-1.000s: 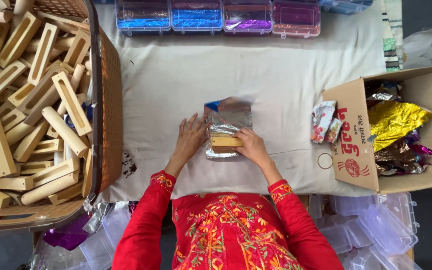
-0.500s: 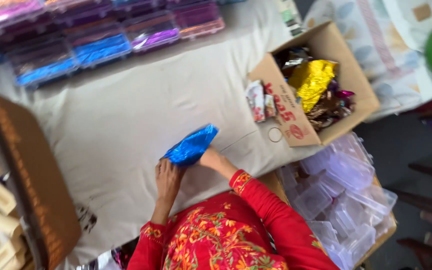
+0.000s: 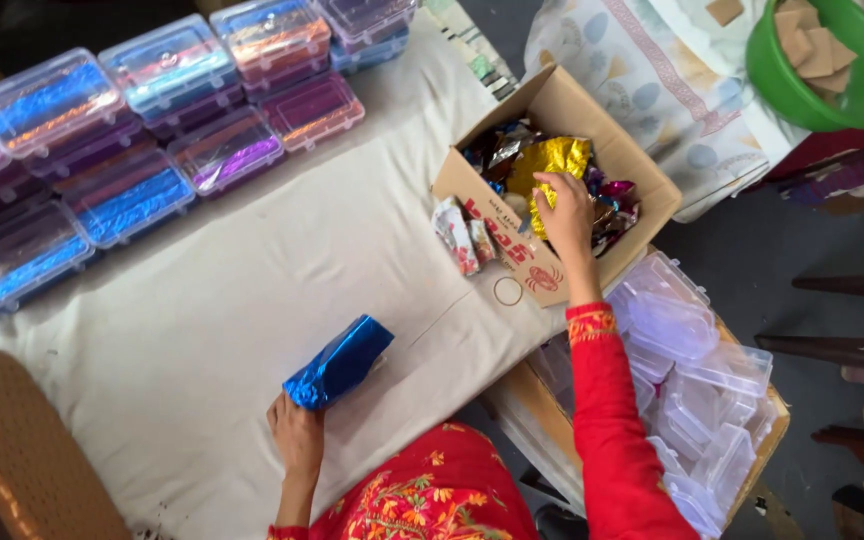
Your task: The person wraps a small wooden piece in blue foil, then uses a patterned cloth to wipe and clean two wooden parts taken from a basket. The person handles the parts one at a time, wiping each surface thoroughly before placing them on the table.
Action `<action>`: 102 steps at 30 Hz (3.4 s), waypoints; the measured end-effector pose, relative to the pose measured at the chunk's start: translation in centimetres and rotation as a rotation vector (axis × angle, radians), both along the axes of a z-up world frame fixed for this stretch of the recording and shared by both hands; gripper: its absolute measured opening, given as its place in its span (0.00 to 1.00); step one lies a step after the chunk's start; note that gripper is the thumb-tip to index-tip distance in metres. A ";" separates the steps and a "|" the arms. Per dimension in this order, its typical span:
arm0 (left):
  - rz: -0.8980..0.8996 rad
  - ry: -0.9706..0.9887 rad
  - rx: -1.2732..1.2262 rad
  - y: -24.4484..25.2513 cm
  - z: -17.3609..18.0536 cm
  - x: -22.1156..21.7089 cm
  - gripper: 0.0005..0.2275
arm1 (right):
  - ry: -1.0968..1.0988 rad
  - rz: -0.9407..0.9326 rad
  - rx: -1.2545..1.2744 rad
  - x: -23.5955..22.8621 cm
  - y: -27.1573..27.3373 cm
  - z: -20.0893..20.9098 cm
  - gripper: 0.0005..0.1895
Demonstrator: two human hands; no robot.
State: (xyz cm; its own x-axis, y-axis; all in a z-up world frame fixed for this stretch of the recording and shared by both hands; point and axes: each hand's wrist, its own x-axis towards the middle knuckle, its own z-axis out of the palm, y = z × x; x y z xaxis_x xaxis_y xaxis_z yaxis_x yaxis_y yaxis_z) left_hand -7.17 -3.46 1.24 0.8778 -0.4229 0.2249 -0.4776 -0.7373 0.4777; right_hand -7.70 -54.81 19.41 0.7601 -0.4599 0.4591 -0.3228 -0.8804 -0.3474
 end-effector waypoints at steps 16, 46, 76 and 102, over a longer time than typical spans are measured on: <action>0.084 0.039 0.033 -0.2 -3.1 -0.7 0.22 | 0.437 0.284 0.235 2.0 -9.0 -13.1 0.34; 0.124 0.036 -0.052 -0.2 -2.8 -1.1 0.15 | -0.168 -0.153 -0.199 -0.3 -7.5 -8.3 0.20; 0.125 0.001 -0.252 -2.3 2.2 0.0 0.24 | 0.363 0.900 0.246 0.8 31.1 -9.7 0.29; 0.169 0.577 -0.319 2.9 2.5 3.7 0.17 | 0.558 0.769 0.538 3.5 26.7 -14.0 0.22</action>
State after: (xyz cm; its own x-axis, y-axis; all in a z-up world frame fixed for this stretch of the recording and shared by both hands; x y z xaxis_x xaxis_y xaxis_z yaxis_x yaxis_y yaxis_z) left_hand -3.45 -0.59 3.78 0.9427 -0.2602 -0.2087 0.0287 -0.5601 0.8279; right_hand -4.19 -28.11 5.39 0.9689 0.1897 -0.1589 0.0168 -0.6911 -0.7226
